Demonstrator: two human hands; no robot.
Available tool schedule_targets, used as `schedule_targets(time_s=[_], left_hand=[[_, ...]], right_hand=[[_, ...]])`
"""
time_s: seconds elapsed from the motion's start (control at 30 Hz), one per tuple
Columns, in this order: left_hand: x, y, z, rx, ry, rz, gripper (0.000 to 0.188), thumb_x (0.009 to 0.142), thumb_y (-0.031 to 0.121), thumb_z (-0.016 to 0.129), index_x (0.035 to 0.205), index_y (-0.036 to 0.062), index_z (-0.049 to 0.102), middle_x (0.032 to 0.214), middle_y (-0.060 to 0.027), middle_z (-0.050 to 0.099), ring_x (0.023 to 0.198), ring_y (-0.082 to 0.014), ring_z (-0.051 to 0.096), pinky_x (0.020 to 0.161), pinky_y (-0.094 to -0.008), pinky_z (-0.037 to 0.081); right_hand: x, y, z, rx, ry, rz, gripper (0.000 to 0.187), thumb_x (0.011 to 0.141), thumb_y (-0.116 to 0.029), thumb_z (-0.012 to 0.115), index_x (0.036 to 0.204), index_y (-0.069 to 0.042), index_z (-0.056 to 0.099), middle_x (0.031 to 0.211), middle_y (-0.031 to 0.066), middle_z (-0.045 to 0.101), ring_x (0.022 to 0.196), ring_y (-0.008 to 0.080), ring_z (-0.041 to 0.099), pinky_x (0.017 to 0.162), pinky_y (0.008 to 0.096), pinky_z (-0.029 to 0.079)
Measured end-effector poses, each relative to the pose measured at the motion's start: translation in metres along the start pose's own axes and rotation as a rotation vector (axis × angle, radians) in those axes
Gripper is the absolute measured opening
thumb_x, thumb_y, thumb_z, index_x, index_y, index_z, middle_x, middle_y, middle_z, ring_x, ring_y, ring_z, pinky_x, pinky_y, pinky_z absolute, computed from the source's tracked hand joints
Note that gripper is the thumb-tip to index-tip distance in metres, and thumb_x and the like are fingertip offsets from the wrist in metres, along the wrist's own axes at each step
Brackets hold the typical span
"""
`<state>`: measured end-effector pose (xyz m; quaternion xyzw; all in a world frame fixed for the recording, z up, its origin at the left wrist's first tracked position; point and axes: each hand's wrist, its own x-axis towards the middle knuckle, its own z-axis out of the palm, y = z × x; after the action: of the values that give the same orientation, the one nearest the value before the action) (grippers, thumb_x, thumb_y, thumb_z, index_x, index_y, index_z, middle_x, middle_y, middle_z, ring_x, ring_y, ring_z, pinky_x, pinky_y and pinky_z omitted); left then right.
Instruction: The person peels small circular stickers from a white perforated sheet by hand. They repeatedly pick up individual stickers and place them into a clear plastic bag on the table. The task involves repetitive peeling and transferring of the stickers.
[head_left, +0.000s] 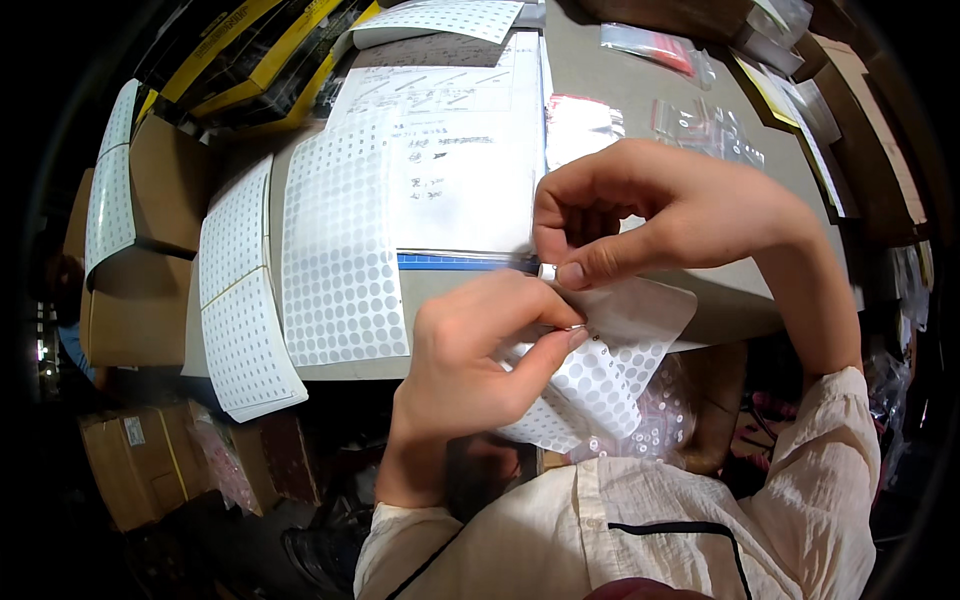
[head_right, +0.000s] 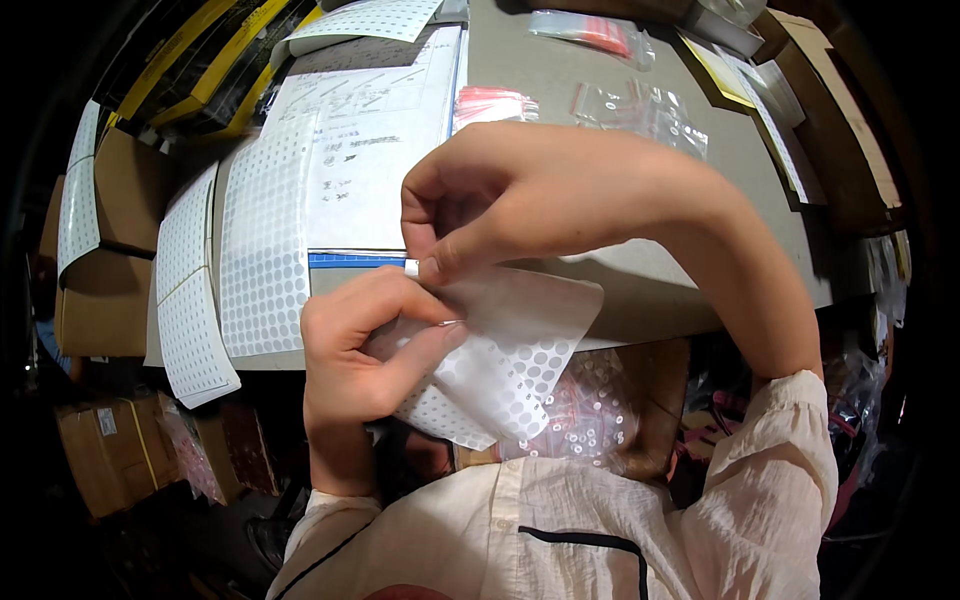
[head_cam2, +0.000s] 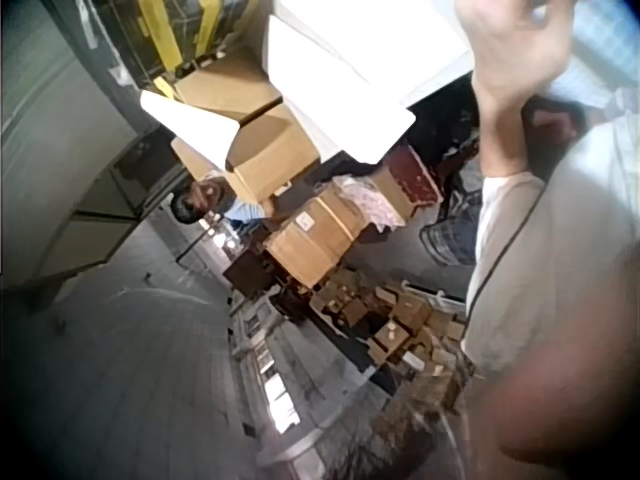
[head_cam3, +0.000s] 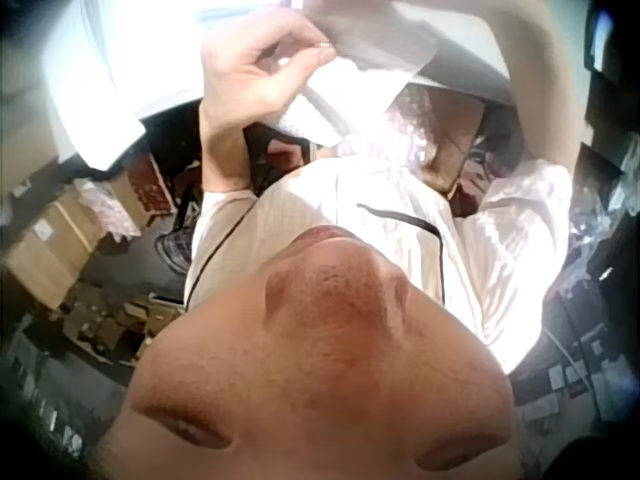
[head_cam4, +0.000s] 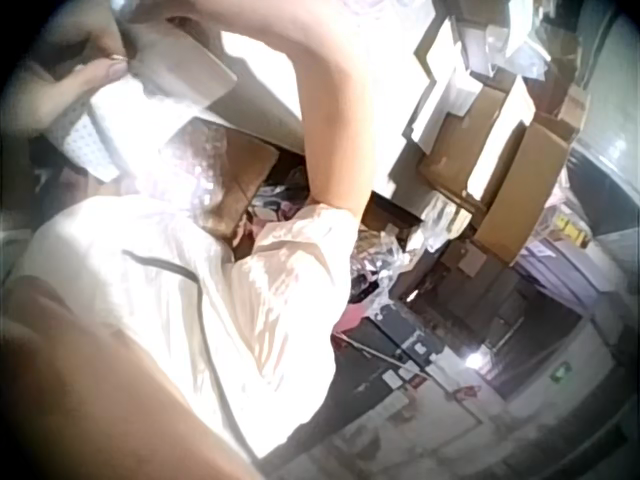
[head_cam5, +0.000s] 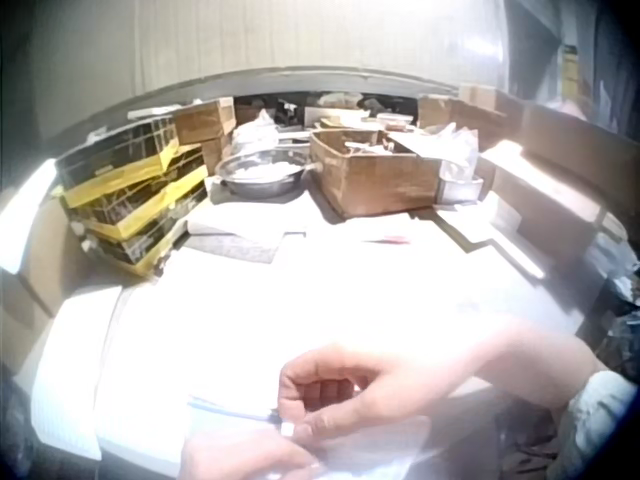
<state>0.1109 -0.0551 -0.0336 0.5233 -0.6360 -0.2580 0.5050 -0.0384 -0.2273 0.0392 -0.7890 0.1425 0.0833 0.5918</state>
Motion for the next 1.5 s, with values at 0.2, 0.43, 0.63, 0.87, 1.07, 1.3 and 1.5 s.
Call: schedule_targets(time_s=[0.2,0.43,0.63,0.87,1.07,1.3,1.5], left_hand=[[-0.001,0.000,0.002,-0.030,0.022,-0.016,0.012,0.074,-0.005,0.080,0.082,-0.0014,0.072,0.077,-0.0082,0.070,0.069,-0.0153,0.065,0.063,-0.0256,0.047],[0.002,0.000,0.001,0.006,0.002,0.004,0.013,0.074,-0.005,0.080,0.083,-0.0006,0.071,0.076,-0.0083,0.069,0.066,-0.0174,0.065,0.060,-0.0277,0.047],[-0.002,0.001,0.001,-0.030,0.036,-0.056,0.010,0.075,-0.006,0.078,0.084,-0.0036,0.073,0.078,-0.0074,0.071,0.069,-0.0111,0.063,0.061,-0.0247,0.045],[-0.003,0.000,0.004,-0.087,0.059,-0.082,0.011,0.076,-0.008,0.076,0.086,-0.0053,0.074,0.083,-0.0095,0.073,0.075,-0.0125,0.067,0.067,-0.0231,0.048],[-0.004,0.000,0.004,-0.102,0.058,-0.121,0.010,0.077,-0.006,0.075,0.087,-0.0051,0.074,0.082,-0.0088,0.073,0.076,-0.0119,0.067,0.068,-0.0230,0.049],[-0.003,-0.005,0.000,-0.018,0.023,-0.102,0.010,0.080,0.001,0.080,0.089,0.0005,0.075,0.083,-0.0095,0.075,0.070,-0.0169,0.070,0.060,-0.0258,0.049],[-0.005,-0.003,0.000,-0.113,0.054,-0.065,0.010,0.079,-0.005,0.076,0.089,-0.0046,0.074,0.083,-0.0076,0.073,0.076,-0.0108,0.066,0.068,-0.0221,0.049]], right_hand=[[-0.003,0.003,0.007,0.011,0.084,-0.028,0.013,0.089,-0.016,0.072,0.092,-0.004,0.067,0.080,0.0004,0.065,0.076,0.0079,0.055,0.066,0.0264,0.042],[-0.002,0.004,0.004,0.127,0.053,-0.006,0.018,0.087,-0.008,0.080,0.093,-0.002,0.064,0.082,-0.0032,0.060,0.081,0.0058,0.054,0.077,0.0246,0.045],[-0.016,0.014,0.000,0.205,0.262,-0.238,0.021,0.084,-0.006,0.082,0.097,-0.003,0.065,0.089,-0.0013,0.061,0.087,0.0070,0.058,0.080,0.0252,0.047],[-0.047,0.074,-0.004,-0.510,0.631,-0.249,0.019,0.091,-0.001,0.069,0.109,0.001,0.063,0.105,0.0110,0.071,0.099,0.0192,0.068,0.089,0.0337,0.053],[-0.085,0.065,-0.009,-0.415,0.546,-0.141,0.013,0.087,-0.006,0.071,0.095,0.001,0.063,0.105,0.0113,0.074,0.102,0.0230,0.068,0.096,0.0343,0.051],[-0.060,0.073,-0.013,-0.506,0.669,-0.133,0.016,0.091,-0.019,0.071,0.093,-0.004,0.065,0.139,0.0110,0.060,0.143,0.0311,0.041,0.116,0.0445,0.035],[-0.044,0.097,-0.011,-1.036,0.786,-0.124,0.022,0.086,-0.022,0.068,0.093,-0.002,0.064,0.136,0.0149,0.058,0.145,0.0395,0.036,0.118,0.0520,0.032]])
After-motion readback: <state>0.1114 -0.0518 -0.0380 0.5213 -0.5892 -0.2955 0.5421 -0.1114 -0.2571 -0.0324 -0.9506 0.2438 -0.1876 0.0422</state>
